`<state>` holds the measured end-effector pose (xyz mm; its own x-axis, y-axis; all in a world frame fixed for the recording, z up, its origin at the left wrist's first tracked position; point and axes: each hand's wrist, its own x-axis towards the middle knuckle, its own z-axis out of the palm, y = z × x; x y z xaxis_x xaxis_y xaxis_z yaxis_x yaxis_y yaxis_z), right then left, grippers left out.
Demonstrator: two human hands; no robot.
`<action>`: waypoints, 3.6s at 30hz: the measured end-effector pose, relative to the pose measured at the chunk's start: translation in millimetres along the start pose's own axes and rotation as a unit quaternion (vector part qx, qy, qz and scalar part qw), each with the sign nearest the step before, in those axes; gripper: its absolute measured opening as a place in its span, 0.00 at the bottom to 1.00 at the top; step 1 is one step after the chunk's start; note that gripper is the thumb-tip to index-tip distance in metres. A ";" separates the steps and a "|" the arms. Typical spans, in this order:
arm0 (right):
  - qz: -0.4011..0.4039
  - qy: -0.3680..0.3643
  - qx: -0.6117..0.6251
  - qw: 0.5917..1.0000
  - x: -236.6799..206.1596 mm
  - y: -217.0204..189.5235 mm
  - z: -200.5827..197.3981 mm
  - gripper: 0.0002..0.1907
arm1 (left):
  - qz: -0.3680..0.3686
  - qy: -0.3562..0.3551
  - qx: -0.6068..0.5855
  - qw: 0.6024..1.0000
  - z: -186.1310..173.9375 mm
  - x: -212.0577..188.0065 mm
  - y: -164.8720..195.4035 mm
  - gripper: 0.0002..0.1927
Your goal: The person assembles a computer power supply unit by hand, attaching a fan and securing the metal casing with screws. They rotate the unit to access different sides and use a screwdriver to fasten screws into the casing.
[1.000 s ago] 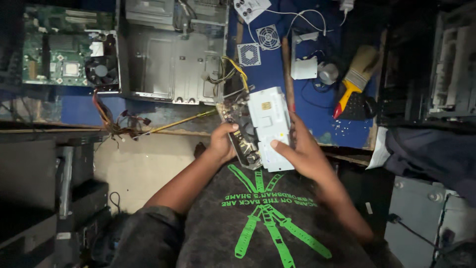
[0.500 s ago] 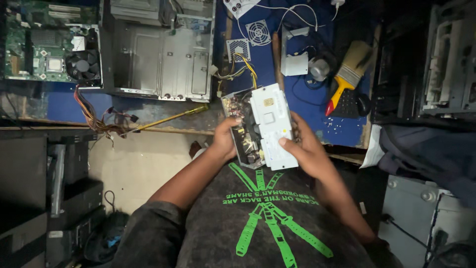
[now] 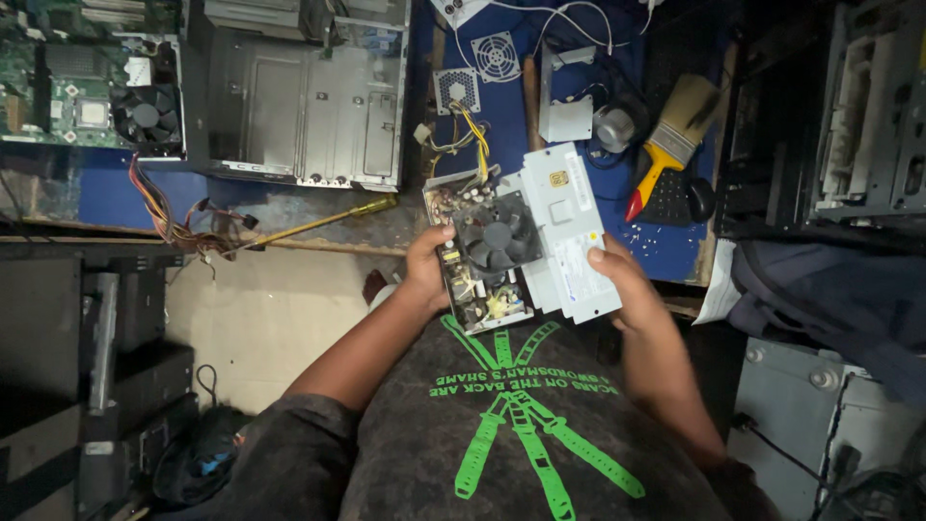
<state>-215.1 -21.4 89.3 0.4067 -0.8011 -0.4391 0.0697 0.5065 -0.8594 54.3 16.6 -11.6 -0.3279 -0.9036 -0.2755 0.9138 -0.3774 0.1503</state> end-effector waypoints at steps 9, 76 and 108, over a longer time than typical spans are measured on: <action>-0.052 0.001 -0.069 0.996 -8.5 -6.7 21.4 0.38 | 0.018 -0.055 0.009 0.998 3.4 -5.2 -0.5 0.34; -0.011 0.045 -0.537 0.842 -10.5 -60.6 81.6 0.47 | 0.091 0.083 0.152 0.981 50.7 10.1 -15.5 0.31; -0.179 0.026 -0.712 0.679 2.6 -118.1 120.8 0.20 | 0.016 0.020 0.097 0.995 -12.8 12.6 -26.7 0.27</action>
<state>-112.2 -44.8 221.3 0.5604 -0.8207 -0.1115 -0.8101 -0.5152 -0.2798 28.9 17.9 -31.3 -0.2869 -0.9085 -0.3039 0.8590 -0.3844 0.3383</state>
